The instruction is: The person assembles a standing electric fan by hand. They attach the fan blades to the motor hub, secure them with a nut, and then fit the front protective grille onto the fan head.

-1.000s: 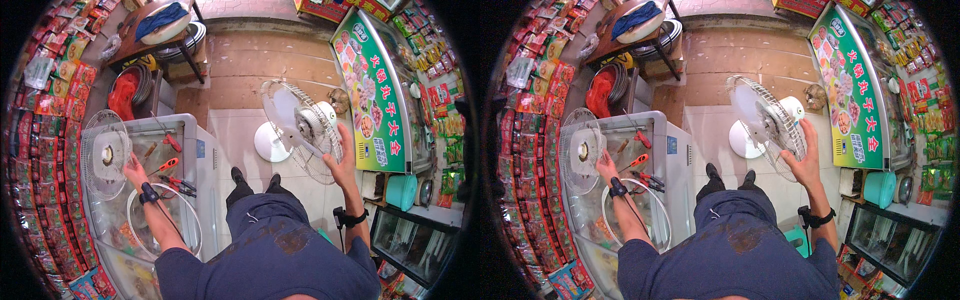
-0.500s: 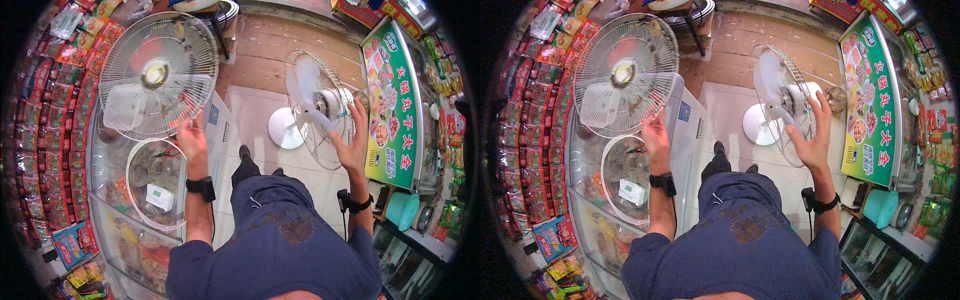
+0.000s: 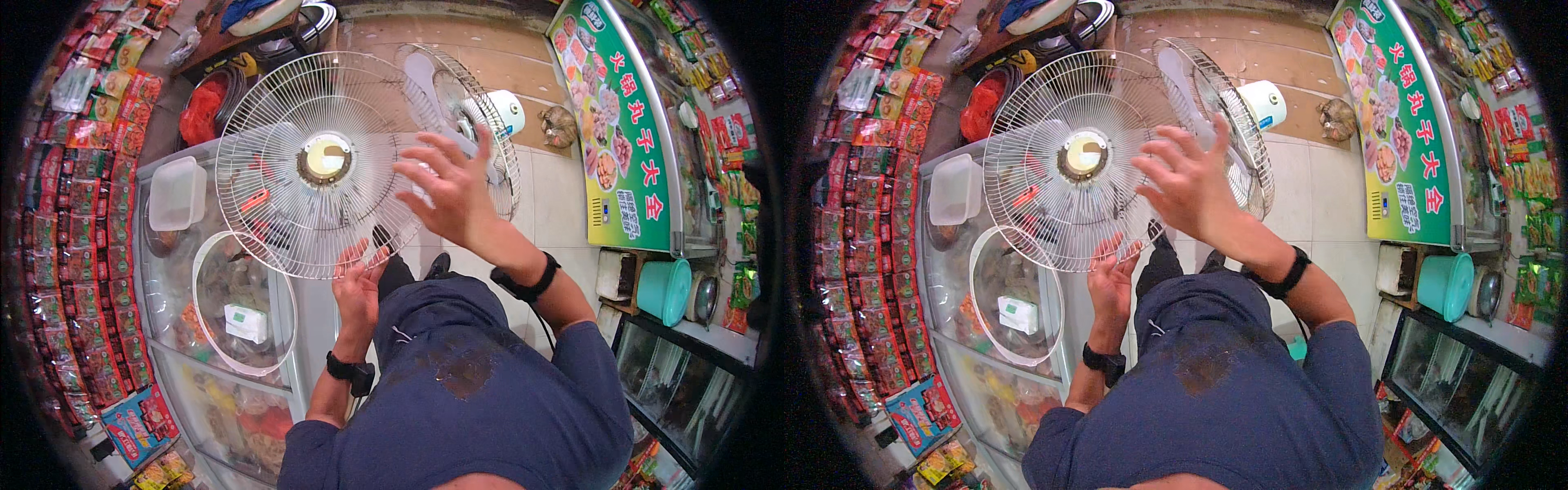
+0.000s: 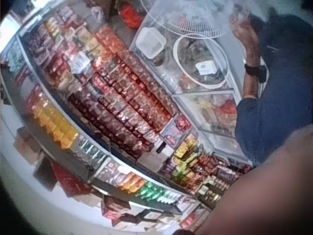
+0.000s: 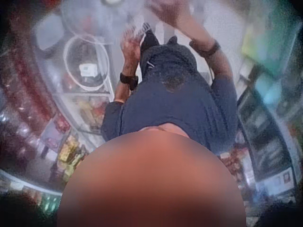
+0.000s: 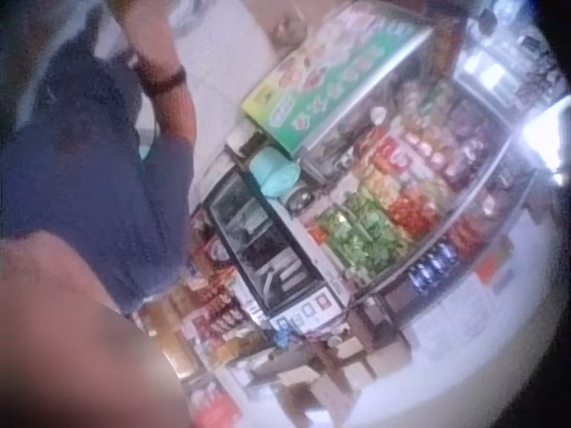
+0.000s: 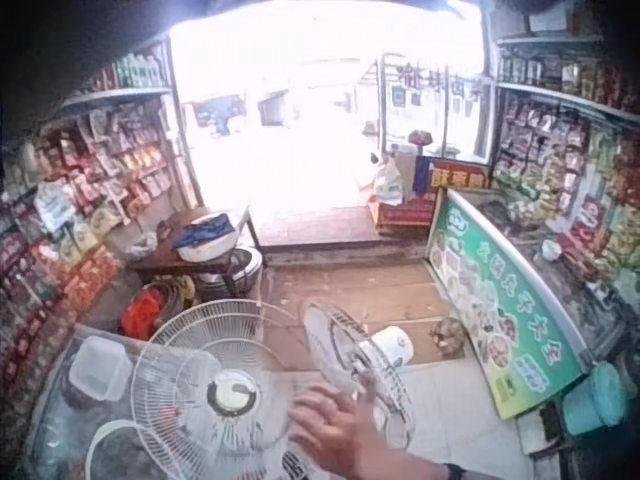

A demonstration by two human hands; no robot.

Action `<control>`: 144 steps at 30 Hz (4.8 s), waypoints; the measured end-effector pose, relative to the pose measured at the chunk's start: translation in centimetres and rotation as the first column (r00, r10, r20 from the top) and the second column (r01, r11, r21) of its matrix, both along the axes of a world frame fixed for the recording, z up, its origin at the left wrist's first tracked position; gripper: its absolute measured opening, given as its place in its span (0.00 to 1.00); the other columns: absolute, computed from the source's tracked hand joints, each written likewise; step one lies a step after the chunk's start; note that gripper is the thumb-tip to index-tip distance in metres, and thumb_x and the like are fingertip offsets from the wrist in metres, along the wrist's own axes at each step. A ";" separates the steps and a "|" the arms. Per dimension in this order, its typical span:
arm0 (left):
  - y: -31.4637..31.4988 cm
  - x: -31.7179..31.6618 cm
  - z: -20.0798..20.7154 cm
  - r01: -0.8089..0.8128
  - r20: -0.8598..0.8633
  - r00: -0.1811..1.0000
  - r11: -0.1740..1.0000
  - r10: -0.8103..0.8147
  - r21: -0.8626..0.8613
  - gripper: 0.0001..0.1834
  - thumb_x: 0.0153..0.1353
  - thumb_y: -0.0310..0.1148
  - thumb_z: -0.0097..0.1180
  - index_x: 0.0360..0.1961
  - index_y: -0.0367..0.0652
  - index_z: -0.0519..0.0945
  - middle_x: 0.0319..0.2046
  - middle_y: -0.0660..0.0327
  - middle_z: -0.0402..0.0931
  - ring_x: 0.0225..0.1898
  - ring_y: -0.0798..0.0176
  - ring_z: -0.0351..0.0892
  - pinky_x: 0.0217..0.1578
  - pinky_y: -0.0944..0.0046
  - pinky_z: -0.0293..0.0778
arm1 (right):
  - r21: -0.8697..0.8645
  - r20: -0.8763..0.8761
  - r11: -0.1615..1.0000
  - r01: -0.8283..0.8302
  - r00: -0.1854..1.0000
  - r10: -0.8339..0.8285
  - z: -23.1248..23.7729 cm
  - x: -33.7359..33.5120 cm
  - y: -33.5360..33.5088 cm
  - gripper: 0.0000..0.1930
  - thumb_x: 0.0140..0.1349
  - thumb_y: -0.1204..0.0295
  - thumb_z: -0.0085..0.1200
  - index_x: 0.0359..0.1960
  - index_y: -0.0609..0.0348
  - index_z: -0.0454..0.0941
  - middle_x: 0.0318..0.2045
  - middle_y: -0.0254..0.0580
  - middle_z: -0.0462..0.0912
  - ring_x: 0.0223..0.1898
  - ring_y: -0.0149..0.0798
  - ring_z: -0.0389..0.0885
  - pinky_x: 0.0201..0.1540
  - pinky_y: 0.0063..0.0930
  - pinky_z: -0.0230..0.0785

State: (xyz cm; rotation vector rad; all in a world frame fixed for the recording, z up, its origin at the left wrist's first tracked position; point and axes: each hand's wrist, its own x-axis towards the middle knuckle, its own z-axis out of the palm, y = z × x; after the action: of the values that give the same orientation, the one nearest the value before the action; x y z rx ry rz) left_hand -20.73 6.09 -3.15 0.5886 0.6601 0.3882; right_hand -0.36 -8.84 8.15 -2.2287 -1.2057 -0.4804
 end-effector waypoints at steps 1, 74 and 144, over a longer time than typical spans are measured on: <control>-0.5 -0.6 0.1 0.025 -0.014 1.000 0.998 -0.024 0.050 0.23 0.68 0.18 0.47 0.65 0.30 0.65 0.66 0.41 0.72 0.60 0.33 0.82 0.64 0.39 0.80 | -0.002 -0.012 0.999 -0.044 0.999 0.044 -0.5 -0.1 0.9 0.23 0.56 0.62 0.73 0.54 0.48 0.84 0.52 0.35 0.85 0.61 0.44 0.80 0.75 0.59 0.50; 11.8 -7.8 -11.0 -0.664 0.051 0.738 0.738 0.673 -0.122 0.16 0.71 0.21 0.49 0.54 0.19 0.75 0.57 0.42 0.79 0.63 0.40 0.80 0.66 0.53 0.82 | 0.212 -0.799 0.936 -0.281 0.502 0.332 -8.2 -1.2 2.2 0.26 0.54 0.76 0.75 0.56 0.60 0.82 0.47 0.42 0.81 0.37 0.35 0.82 0.42 0.29 0.78; 5.4 25.2 -9.5 0.832 0.085 0.524 0.530 -0.848 0.164 0.23 0.76 0.28 0.59 0.69 0.36 0.73 0.59 0.55 0.81 0.58 0.57 0.84 0.61 0.55 0.81 | -0.190 -0.487 0.742 0.643 0.594 -0.640 -12.3 -2.5 -1.8 0.30 0.62 0.66 0.68 0.67 0.55 0.77 0.64 0.56 0.77 0.68 0.56 0.70 0.70 0.48 0.64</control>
State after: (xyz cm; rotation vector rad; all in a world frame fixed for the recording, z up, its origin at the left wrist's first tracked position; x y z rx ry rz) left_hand 4.52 11.48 -12.68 0.9004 0.1296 -0.4722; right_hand -2.88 -10.67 -4.11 -2.5131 -0.0707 -0.0931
